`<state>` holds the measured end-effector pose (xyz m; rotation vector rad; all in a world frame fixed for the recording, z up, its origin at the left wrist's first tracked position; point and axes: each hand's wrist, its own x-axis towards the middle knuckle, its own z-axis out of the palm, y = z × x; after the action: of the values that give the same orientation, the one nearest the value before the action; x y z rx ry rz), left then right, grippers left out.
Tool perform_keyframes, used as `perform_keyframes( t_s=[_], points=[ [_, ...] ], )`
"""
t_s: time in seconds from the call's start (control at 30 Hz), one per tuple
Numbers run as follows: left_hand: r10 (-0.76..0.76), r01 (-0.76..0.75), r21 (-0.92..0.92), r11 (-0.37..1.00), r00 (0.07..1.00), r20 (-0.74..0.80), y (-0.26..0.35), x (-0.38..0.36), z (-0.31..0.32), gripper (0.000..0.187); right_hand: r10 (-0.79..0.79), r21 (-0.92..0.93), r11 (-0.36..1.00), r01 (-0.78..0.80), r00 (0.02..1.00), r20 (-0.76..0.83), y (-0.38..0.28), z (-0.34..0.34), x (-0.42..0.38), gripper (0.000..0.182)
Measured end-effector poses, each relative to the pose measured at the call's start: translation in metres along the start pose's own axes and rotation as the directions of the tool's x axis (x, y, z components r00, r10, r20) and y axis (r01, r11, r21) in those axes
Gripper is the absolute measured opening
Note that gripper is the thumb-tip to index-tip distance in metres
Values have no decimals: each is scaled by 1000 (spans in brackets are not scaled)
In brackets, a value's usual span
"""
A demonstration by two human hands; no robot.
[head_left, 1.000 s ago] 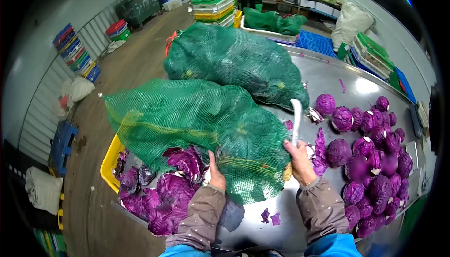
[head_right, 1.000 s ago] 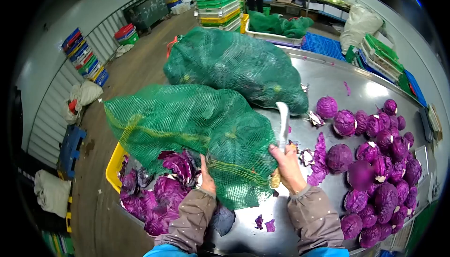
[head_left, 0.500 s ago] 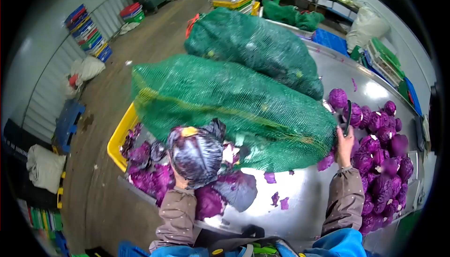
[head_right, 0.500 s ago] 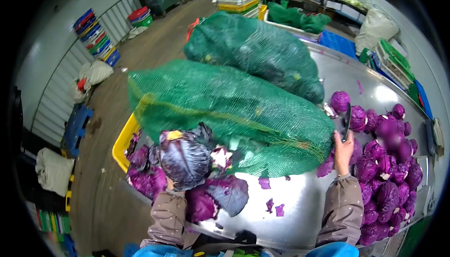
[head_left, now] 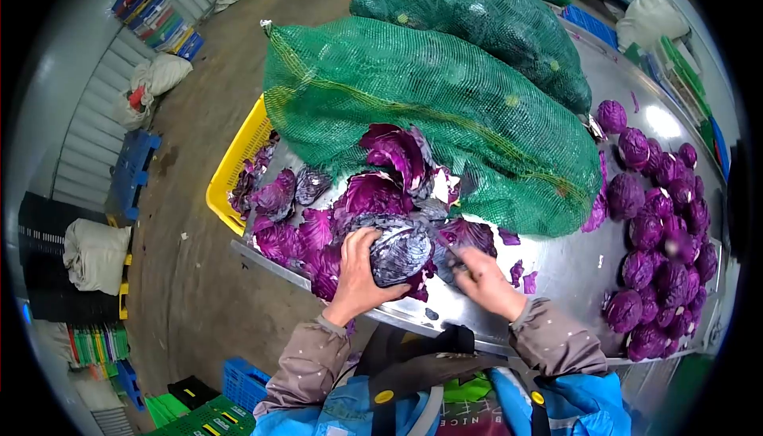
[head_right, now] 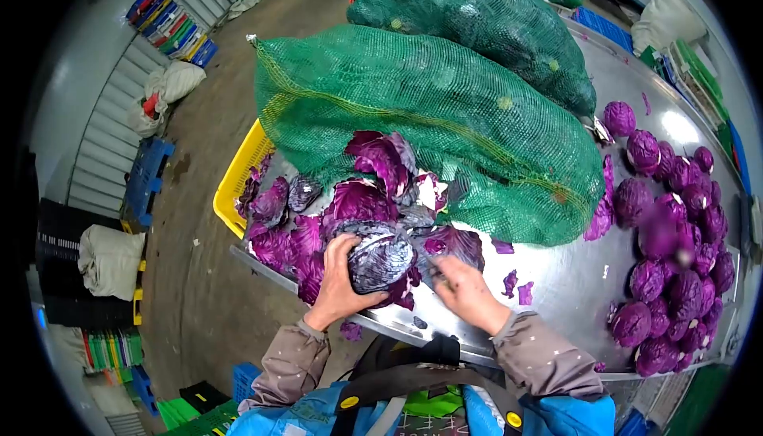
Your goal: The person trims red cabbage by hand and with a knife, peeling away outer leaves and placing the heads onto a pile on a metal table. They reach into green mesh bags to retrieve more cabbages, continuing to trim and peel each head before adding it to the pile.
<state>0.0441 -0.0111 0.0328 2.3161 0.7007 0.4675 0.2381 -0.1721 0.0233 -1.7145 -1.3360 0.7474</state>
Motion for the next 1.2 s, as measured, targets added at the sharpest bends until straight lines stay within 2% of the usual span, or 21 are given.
perform_keyframes(
  t_s=[0.07, 0.1, 0.13, 0.17, 0.23, 0.3, 0.4, 0.43, 0.47, 0.5, 0.57, 0.67, 0.73, 0.83, 0.93, 1.0, 1.07, 1.17, 1.2],
  points=[
    [-29, 27, -39, 999, 999, -36, 0, -1, 6, 81, -22, -97, 995, 22, 1000, 0, -8, 10, -1, 33],
    [-98, 96, -32, 995, 991, -93, -1, -2, 12, 77, 75, -89, 994, -71, 996, 42, -11, 10, -1, 34],
    [-166, 163, -28, 986, 975, -151, -2, -3, 16, 74, 84, -92, 993, -81, 996, 38, -10, 12, -3, 34],
    [-119, 129, 42, 991, 973, -197, -3, -8, 17, 72, 73, -92, 993, -72, 997, 4, -7, 16, -6, 34],
    [-196, 187, -65, 980, 963, -184, -10, -28, 14, 78, 71, -88, 993, -73, 997, -27, -7, 21, -11, 35],
    [-264, 251, -107, 962, 954, -143, -16, -47, 7, 82, 131, -80, 989, -126, 990, 60, -12, 25, -17, 35],
    [-245, 231, -156, 960, 966, -79, -21, -44, 4, 84, 21, -132, 991, -14, 999, 48, -21, 38, -20, 34],
    [-238, 215, -252, 944, 969, -66, -27, -41, 8, 83, 23, -131, 991, -16, 998, 50, -24, 42, -20, 34],
    [-237, 214, -253, 944, 969, -65, -30, -39, 10, 83, 30, -235, 972, -17, 998, 53, -26, 44, -18, 30],
    [-278, 243, -330, 912, 959, -61, -33, -37, 12, 82, 40, -338, 941, -19, 998, 54, -27, 46, -16, 27],
    [-335, 265, -453, 851, 939, -80, -40, -39, 19, 80, 35, -395, 919, -8, 997, 62, -23, 51, -11, 23],
    [-356, 255, -438, 862, 920, -164, -39, -36, 28, 79, 22, -496, 868, 6, 998, 52, -16, 52, 3, 15],
    [-341, 246, -349, 904, 908, -244, -35, -31, 34, 80, 18, -545, 839, -8, 1000, 12, -12, 50, 15, 12],
    [-257, 145, -316, 937, 901, -350, -40, -9, 42, 82, 68, -572, 816, -84, 996, -50, 8, 57, 35, 15],
    [-212, 102, -282, 954, 895, -393, -56, 32, 39, 82, -48, -583, 812, -29, 992, -115, 13, 51, 74, 20],
    [-212, 82, -316, 945, 889, -406, -66, 55, 37, 80, -13, -613, 787, -67, 992, -126, 18, 50, 97, 22],
    [-288, 145, -354, 924, 873, -394, -64, 64, 38, 81, -61, -646, 761, -56, 986, -157, 22, 50, 108, 23],
    [-196, 126, -178, 976, 864, -464, -46, 60, 54, 83, -138, -689, 723, -45, 968, -208, 32, 45, 102, 20],
    [-163, 130, -106, 986, 888, -431, -34, 56, 56, 84, -48, -694, 712, -106, 979, -199, 33, 42, 97, 17]
  ],
)
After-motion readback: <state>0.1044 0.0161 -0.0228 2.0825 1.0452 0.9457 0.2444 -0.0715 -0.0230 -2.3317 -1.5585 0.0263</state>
